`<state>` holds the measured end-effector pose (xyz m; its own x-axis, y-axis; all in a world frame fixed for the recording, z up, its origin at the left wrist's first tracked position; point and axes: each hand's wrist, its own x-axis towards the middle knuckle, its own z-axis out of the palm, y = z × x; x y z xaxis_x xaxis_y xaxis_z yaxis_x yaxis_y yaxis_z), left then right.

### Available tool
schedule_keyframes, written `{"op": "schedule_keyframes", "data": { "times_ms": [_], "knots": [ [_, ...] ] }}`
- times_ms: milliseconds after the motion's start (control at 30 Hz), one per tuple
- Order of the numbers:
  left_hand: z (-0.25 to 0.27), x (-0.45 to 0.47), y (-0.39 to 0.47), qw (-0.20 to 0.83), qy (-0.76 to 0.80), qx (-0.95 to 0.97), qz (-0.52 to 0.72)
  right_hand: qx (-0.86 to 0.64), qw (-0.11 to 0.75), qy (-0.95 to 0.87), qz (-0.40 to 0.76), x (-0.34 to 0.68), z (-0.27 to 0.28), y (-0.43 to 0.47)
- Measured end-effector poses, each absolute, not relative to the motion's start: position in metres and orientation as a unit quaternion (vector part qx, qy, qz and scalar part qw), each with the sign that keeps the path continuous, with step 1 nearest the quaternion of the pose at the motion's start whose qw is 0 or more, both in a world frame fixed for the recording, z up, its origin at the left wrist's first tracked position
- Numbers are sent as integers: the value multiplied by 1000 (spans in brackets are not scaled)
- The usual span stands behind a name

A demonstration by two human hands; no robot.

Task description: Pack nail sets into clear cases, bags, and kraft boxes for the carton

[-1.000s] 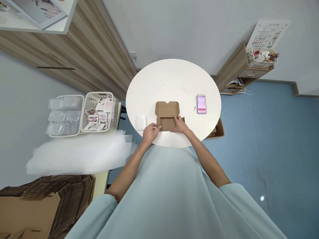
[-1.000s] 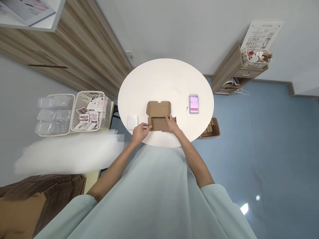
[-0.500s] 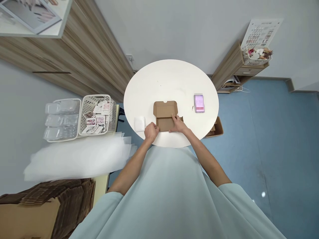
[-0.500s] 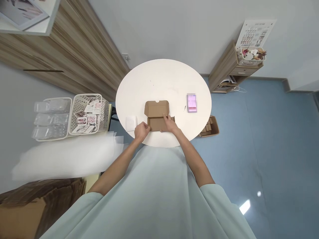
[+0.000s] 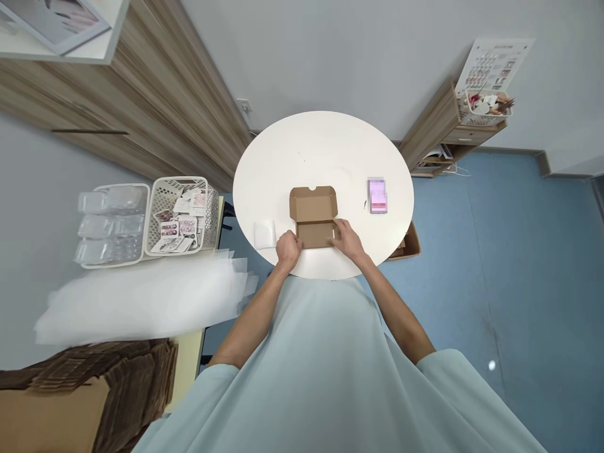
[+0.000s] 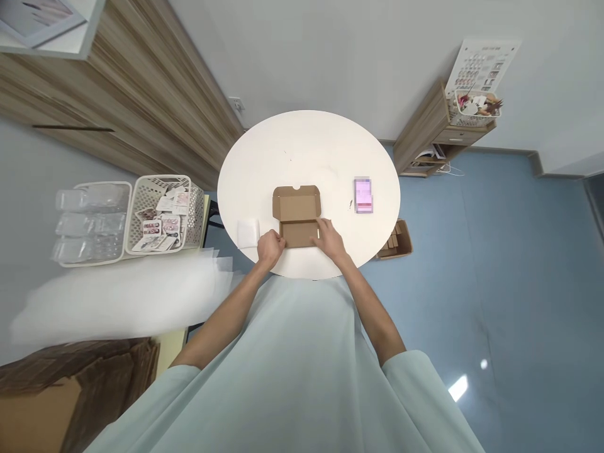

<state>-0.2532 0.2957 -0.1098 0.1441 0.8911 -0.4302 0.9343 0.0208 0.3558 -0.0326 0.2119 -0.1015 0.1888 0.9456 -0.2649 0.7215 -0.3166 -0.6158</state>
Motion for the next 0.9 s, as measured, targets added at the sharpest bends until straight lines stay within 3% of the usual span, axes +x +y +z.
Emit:
{"op": "schedule_keyframes", "data": {
  "times_ms": [100,233,567,900],
  "knots": [
    [-111,-254,295,298,651,698,-32,-813,225,-472,256,-18,-104,194],
    [-112,-254,294,301,646,701,-28,-845,185,-406,294,-7,-118,185],
    [-111,-252,293,281,644,711,-33,-822,226,-409,326,-27,-107,191],
    [-107,-252,291,298,652,697,-31,-809,194,-443,334,-44,-101,213]
  ]
}}
